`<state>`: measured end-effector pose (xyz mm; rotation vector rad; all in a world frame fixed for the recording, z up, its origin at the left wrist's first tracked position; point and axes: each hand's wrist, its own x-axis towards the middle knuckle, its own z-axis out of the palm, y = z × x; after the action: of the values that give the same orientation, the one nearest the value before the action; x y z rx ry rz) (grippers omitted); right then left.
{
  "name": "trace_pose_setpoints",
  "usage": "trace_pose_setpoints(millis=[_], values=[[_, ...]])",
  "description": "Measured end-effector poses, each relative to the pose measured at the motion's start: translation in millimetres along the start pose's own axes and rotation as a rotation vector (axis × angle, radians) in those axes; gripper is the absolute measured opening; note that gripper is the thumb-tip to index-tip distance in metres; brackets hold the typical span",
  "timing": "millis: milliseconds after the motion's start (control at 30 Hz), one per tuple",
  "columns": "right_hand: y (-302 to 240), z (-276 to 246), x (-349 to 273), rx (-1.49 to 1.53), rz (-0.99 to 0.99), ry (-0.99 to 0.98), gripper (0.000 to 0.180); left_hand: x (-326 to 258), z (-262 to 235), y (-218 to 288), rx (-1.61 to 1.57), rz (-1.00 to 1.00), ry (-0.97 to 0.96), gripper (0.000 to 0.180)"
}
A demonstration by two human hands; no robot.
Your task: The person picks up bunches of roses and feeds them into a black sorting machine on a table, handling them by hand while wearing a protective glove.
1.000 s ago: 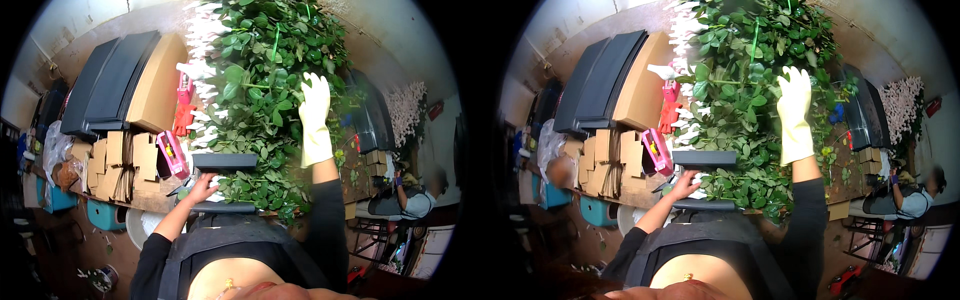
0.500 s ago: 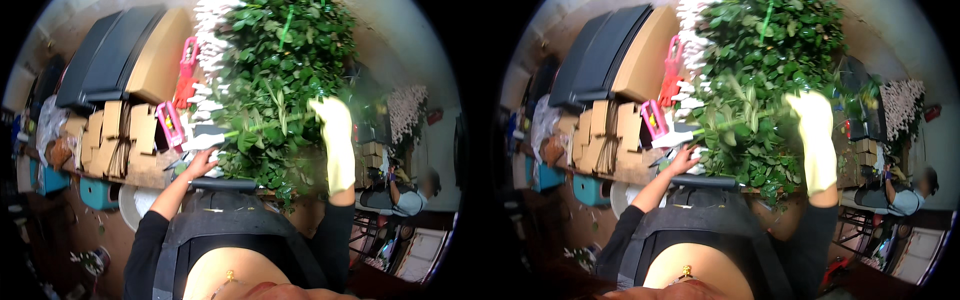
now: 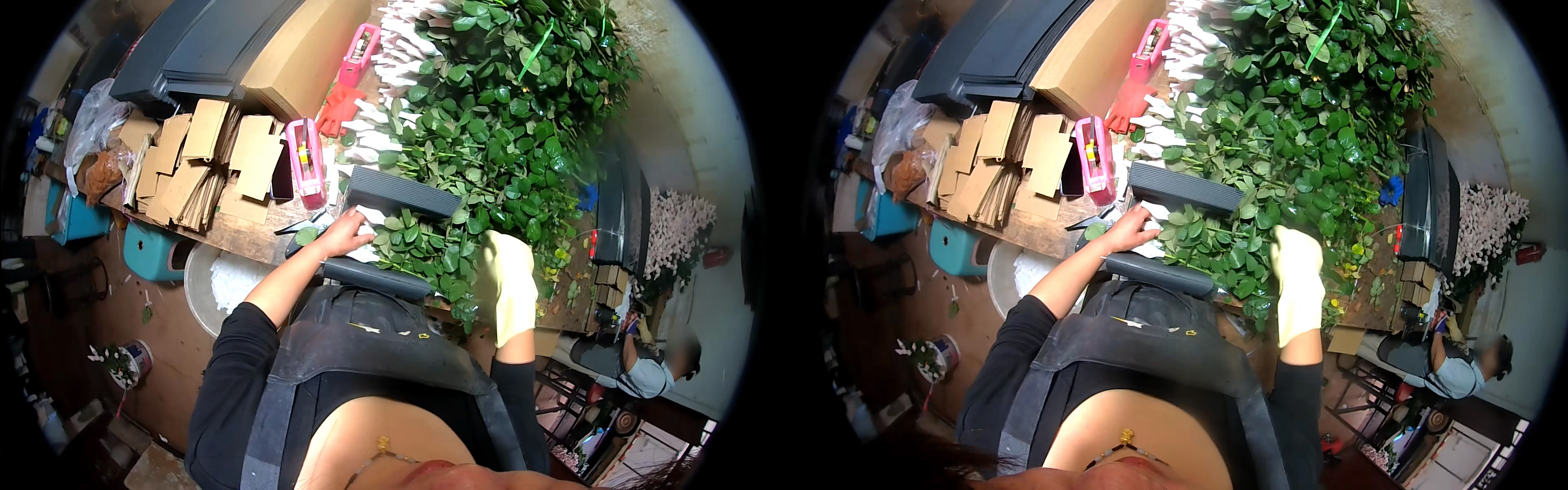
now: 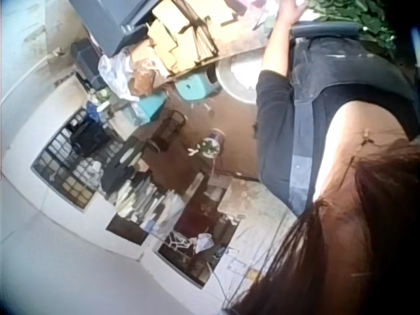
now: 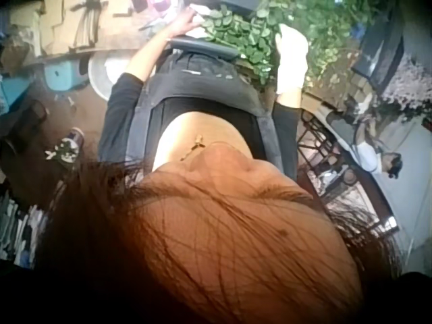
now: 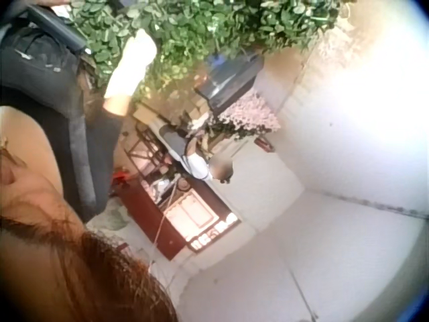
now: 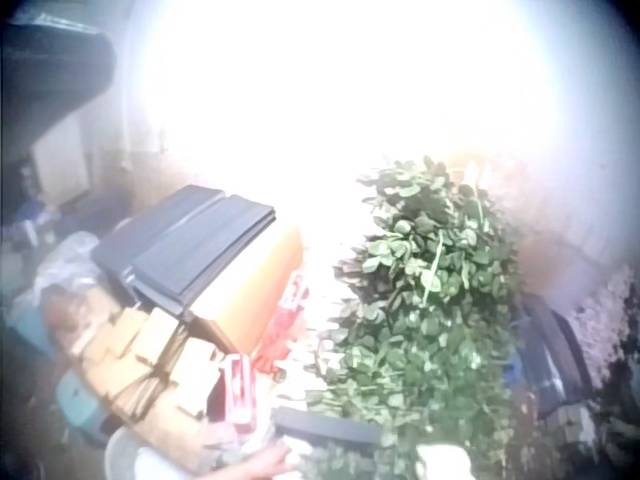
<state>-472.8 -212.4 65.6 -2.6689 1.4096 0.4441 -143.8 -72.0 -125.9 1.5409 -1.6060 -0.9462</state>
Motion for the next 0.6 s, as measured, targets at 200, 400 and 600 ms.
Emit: trace_pose_setpoints(millis=[200,400,600], values=[[-140.0,24.2,51.1,0.361,-0.095,-0.132,0.041,5.3,-0.2,6.2,0.162,0.122,0.004,0.048],[-146.8,95.3,87.3,0.078,-0.169,0.022,0.039,9.0,-2.3,3.9,-0.076,-0.235,0.092,0.051],[-152.5,102.8,97.7,0.139,-0.122,-0.023,0.035,17.1,12.2,-13.2,-0.081,-0.339,0.297,0.032]])
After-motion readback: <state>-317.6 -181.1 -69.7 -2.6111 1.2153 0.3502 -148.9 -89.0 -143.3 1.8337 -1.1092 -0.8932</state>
